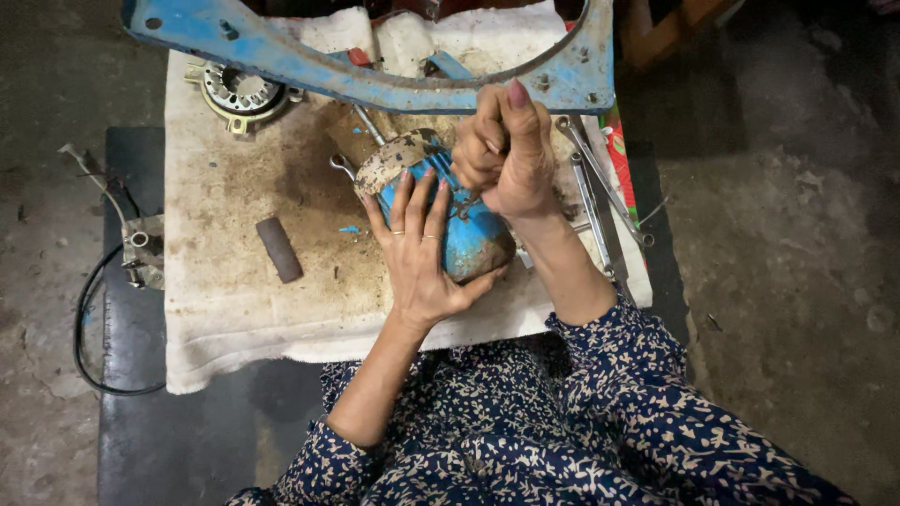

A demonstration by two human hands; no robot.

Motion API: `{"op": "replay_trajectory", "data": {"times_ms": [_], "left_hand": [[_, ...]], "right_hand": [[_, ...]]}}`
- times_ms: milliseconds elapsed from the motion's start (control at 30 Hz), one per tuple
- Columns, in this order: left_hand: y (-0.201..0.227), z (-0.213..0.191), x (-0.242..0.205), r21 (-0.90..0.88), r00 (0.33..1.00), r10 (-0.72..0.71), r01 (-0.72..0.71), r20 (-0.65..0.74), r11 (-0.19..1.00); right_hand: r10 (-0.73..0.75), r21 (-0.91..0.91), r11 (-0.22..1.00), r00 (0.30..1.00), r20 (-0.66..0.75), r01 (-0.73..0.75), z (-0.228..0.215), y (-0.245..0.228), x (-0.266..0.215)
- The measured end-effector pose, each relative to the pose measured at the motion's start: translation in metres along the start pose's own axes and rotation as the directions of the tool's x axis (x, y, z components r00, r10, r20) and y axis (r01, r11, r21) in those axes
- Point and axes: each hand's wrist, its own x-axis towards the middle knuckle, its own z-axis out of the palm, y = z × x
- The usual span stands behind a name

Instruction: The person assembles a blue electric motor onto a metal frame. They align the motor with the frame, insert bolts, and tighten them using a wrench and screwdriver. The person repeatedly adjusts the motor and frame to ensure proper alignment.

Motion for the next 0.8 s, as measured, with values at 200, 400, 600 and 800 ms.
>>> {"op": "replay_trajectory", "data": {"times_ms": [200,400,600,800], "left_hand": [[-0.001,0.003,-0.003,-0.007,1.0,-0.013,0.013,0.0,1.0],[0.0,0.001,0.0,0.013,0.999,0.027,-0.027,-0.038,1.0],[0.005,-0.003,-0.001,0.019,0.999,0.032,-0.032,-0.033,0.999],[0.002,-0.013,0.005,0.023,0.999,-0.015,0.014,0.044,1.0]], "right_hand": [[-0.106,-0.132,0.987,0.99,-0.089,0.094,0.0,0.005,-0.005],[-0.091,-0.027,0.996,0.982,-0.164,0.088,0.004,0.006,0.0],[-0.092,-0.031,0.996,0.985,-0.148,0.088,0.006,0.004,0.0],[0.006,0.111,0.994,0.995,-0.1,0.005,0.004,0.005,0.007]]}}
